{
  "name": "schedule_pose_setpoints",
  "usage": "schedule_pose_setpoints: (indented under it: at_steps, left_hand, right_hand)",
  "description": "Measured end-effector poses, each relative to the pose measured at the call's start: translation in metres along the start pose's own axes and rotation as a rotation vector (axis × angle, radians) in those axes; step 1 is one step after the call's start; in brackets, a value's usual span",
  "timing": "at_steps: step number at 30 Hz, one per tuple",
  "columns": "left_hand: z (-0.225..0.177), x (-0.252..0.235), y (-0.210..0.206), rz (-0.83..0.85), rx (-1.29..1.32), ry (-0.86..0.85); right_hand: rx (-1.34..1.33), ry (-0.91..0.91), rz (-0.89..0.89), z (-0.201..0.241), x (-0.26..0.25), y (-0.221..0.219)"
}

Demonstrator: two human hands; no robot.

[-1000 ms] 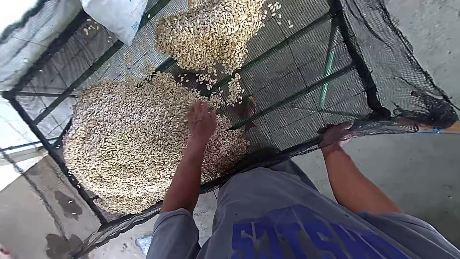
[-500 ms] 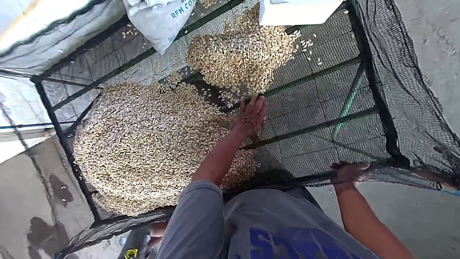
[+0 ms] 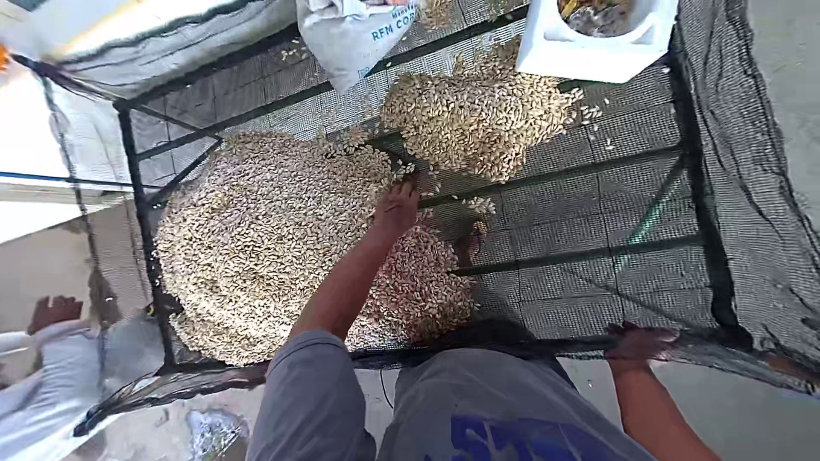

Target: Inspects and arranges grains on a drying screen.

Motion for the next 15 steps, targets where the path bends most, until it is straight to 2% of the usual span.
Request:
schedule_pose_setpoints:
  at_steps: [3,6,9,11,15]
  left_hand:
    - [0.012,0.012,0.028,0.060,0.043,0.141]
    - [0.022,0.004,0.050,-0.088,0.209,0.164]
    - [0.029,-0.022,0.054,-0.207,0.339,0.147]
    - [0.032,-0.041,0.051,-0.219,0.320,0.137]
    - [0.037,-0.068,0.044,-0.123,0.209,0.116]
  right_hand:
    - [-0.031,-0.017,-0.006,0.001,0.000,-0.001]
    - [-0.041,-0.019,-0.016,-0.001,-0.002,-0.002]
    - [-0.044,-0.028,-0.026,0.003,0.002,-0.002]
    - [-0.043,-0.029,-0.032,0.004,0.003,-0.001]
    - [-0.038,-0.049,-0.044,0.000,-0.001,-0.001]
Point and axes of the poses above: each hand's wrist, its own x-axis away from the middle knuckle, its own y-axis out of the back of the hand, z = x × y, the point moved 5 cm from there along -x, towards the middle knuckle, and after that the axes turned 12 degrees about x, right-handed, at the moved point
